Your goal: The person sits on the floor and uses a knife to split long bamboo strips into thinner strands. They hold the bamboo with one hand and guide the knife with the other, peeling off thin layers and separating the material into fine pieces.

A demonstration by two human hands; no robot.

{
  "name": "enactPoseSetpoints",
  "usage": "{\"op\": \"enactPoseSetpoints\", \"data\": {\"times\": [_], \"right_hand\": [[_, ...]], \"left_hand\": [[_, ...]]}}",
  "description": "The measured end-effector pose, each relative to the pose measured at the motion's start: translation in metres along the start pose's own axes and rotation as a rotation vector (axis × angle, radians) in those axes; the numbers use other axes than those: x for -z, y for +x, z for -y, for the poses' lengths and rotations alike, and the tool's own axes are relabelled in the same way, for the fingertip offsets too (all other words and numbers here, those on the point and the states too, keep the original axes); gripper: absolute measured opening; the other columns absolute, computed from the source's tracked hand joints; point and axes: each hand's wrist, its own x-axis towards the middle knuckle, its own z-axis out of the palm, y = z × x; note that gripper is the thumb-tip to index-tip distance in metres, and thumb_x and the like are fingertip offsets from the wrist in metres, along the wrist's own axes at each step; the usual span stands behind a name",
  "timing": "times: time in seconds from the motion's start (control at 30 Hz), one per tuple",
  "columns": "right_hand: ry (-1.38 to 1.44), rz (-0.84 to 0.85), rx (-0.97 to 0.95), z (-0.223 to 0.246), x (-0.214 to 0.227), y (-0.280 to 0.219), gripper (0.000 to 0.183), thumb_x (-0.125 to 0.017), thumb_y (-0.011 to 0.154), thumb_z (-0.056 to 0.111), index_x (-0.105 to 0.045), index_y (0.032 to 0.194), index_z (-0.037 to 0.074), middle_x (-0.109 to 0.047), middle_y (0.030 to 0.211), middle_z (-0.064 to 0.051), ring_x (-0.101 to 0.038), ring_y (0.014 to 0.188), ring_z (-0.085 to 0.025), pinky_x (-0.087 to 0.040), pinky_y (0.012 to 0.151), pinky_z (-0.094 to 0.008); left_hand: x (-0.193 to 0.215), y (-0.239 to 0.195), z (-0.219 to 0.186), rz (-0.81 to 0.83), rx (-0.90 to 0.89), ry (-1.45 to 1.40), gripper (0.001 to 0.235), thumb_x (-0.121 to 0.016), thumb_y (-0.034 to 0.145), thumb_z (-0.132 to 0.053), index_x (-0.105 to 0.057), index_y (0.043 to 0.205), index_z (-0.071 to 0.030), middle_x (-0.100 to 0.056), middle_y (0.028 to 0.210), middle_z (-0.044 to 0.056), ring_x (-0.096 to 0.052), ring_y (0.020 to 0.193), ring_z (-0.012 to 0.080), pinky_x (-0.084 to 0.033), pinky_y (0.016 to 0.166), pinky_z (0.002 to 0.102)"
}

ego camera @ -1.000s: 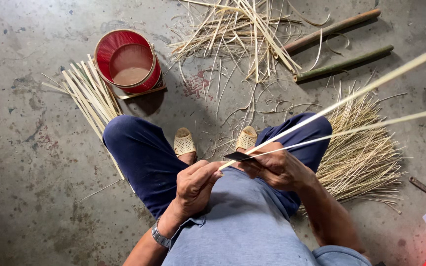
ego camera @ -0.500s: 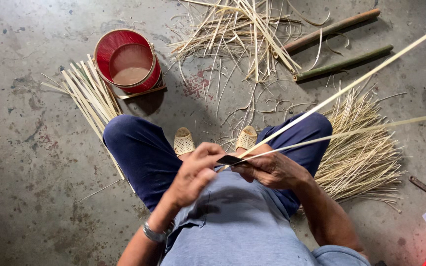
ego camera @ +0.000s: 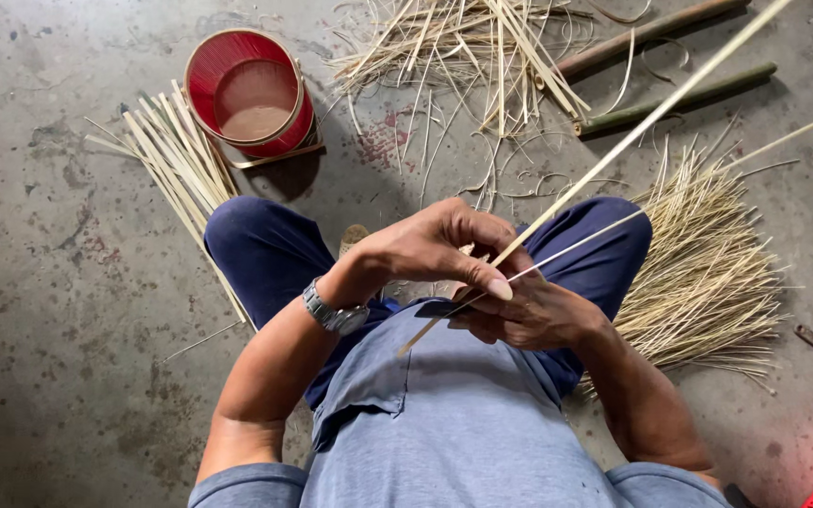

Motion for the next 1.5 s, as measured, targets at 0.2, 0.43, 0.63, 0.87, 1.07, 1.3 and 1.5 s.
{"op": "enactPoseSetpoints", "data": {"times": [0.2, 0.43, 0.63, 0.87, 1.07, 1.3, 1.5], "right_hand": [[0.303, 0.061, -0.163, -0.006, -0.003, 0.0, 0.021, -0.067, 0.097, 0.022, -0.069, 0.117, 0.015, -0.058, 0.089, -0.003, -0.059, 0.083, -0.019, -0.05, 0.077, -0.034], [0.38, 0.135, -0.197, -0.001, -0.007, 0.011, 0.021, -0.064, 0.098, 0.022, -0.07, 0.114, 0.01, -0.058, 0.069, -0.006, -0.057, 0.066, -0.021, -0.049, 0.064, -0.035], [0.396, 0.193, -0.026, -0.005, -0.036, 0.02, 0.02, -0.057, 0.105, 0.024, -0.068, 0.111, 0.007, -0.06, 0.066, -0.005, -0.055, 0.056, -0.02, -0.048, 0.059, -0.035], [0.463, -0.331, -0.149, -0.028, -0.009, -0.023, 0.027, -0.077, 0.089, 0.02, -0.075, 0.109, 0.001, -0.077, 0.081, -0.005, -0.073, 0.067, -0.01, -0.06, 0.06, -0.025], [0.606, -0.706, -0.428, -0.023, -0.014, 0.002, 0.023, -0.072, 0.097, 0.016, -0.075, 0.113, 0.0, -0.074, 0.087, -0.003, -0.065, 0.072, -0.007, -0.054, 0.062, -0.023], [0.616, -0.729, -0.408, -0.005, -0.008, 0.032, 0.02, -0.076, 0.093, 0.017, -0.077, 0.104, 0.0, -0.073, 0.088, -0.002, -0.065, 0.076, -0.006, -0.053, 0.064, -0.023], [0.539, -0.732, -0.552, 0.004, -0.004, 0.032, 0.016, -0.077, 0.09, 0.015, -0.078, 0.096, 0.0, -0.071, 0.076, -0.001, -0.061, 0.066, -0.007, -0.051, 0.059, -0.024]], "left_hand": [[0.004, 0.003, 0.019, -0.089, 0.032, -0.391, 0.019, -0.083, 0.089, -0.007, -0.078, 0.103, 0.004, -0.076, 0.089, 0.008, -0.069, 0.079, 0.0128, -0.057, 0.072, 0.027], [0.014, 0.005, 0.025, -0.17, -0.114, -0.566, 0.014, -0.079, 0.092, -0.001, -0.076, 0.105, 0.006, -0.075, 0.093, 0.013, -0.07, 0.078, 0.0168, -0.058, 0.073, 0.03], [0.034, 0.011, 0.015, -0.231, -0.314, -0.589, 0.012, -0.075, 0.099, -0.005, -0.075, 0.107, 0.004, -0.072, 0.088, 0.012, -0.068, 0.074, 0.0162, -0.055, 0.067, 0.029], [0.064, -0.006, 0.005, -0.615, -0.32, -0.39, 0.019, -0.077, 0.097, -0.007, -0.073, 0.111, 0.005, -0.071, 0.089, 0.009, -0.068, 0.077, 0.0158, -0.055, 0.069, 0.03], [0.051, 0.004, 0.024, -0.747, -0.317, -0.296, 0.02, -0.078, 0.095, -0.008, -0.075, 0.11, 0.005, -0.073, 0.09, 0.007, -0.068, 0.077, 0.0127, -0.056, 0.07, 0.029], [0.04, 0.006, 0.03, -0.811, -0.282, -0.16, 0.022, -0.08, 0.093, -0.01, -0.076, 0.109, 0.004, -0.073, 0.087, 0.005, -0.066, 0.077, 0.0102, -0.053, 0.07, 0.026], [0.049, 0.006, 0.038, -0.848, -0.293, -0.324, 0.023, -0.077, 0.093, -0.007, -0.074, 0.113, 0.004, -0.073, 0.089, 0.005, -0.067, 0.075, 0.0115, -0.054, 0.068, 0.027]]}}
